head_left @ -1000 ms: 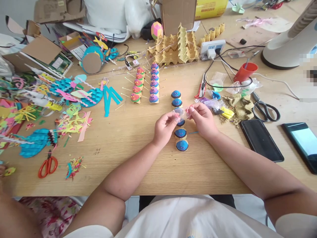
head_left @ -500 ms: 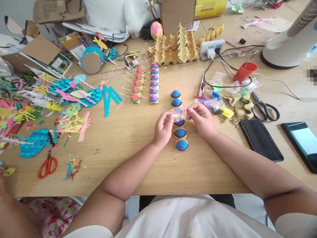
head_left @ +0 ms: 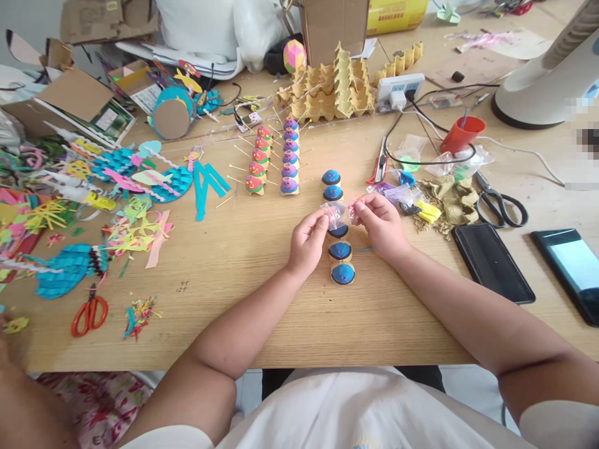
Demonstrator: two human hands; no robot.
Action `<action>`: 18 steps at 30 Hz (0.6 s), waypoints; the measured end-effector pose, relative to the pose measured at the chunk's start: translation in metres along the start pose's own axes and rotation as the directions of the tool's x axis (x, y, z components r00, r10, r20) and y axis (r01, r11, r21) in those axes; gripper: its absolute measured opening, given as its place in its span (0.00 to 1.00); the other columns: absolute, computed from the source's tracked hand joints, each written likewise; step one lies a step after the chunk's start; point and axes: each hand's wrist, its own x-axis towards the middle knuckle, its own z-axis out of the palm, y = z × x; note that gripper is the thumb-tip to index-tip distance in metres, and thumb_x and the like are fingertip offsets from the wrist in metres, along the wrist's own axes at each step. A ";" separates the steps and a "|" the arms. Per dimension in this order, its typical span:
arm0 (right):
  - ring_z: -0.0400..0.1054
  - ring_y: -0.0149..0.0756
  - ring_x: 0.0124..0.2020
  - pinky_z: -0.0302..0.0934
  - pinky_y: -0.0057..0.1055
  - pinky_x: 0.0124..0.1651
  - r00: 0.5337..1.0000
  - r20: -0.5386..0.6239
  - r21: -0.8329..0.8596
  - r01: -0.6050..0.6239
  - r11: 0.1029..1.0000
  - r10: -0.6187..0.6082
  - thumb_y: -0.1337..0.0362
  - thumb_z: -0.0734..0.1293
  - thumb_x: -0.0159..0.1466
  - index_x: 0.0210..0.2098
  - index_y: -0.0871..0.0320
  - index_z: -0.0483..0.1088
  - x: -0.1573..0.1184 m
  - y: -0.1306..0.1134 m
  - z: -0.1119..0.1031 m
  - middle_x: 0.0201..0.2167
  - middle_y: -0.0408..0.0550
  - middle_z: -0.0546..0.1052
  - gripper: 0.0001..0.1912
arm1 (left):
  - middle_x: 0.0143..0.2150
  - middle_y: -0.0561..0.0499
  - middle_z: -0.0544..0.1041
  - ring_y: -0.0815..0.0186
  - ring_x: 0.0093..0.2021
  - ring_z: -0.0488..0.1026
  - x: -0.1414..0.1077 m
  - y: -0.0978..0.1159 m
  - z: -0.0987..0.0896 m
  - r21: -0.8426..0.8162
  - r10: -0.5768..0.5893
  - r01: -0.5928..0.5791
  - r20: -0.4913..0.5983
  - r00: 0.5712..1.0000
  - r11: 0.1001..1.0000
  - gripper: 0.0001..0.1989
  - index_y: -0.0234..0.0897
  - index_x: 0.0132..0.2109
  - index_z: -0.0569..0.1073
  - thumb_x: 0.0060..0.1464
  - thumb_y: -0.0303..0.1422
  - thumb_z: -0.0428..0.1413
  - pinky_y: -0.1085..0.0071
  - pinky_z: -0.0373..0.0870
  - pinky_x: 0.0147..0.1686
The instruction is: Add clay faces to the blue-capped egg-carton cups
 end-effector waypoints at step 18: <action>0.69 0.28 0.31 0.67 0.28 0.36 0.994 0.107 0.081 -0.046 0.996 0.037 0.47 0.84 0.55 0.41 0.51 0.77 -0.001 -0.002 0.001 0.31 0.39 0.77 0.23 | 0.49 0.45 0.89 0.60 0.49 0.86 0.004 -0.007 0.003 -0.099 -0.055 0.048 -0.072 0.996 0.994 0.22 0.40 0.46 0.86 0.54 0.52 0.71 0.61 0.83 0.54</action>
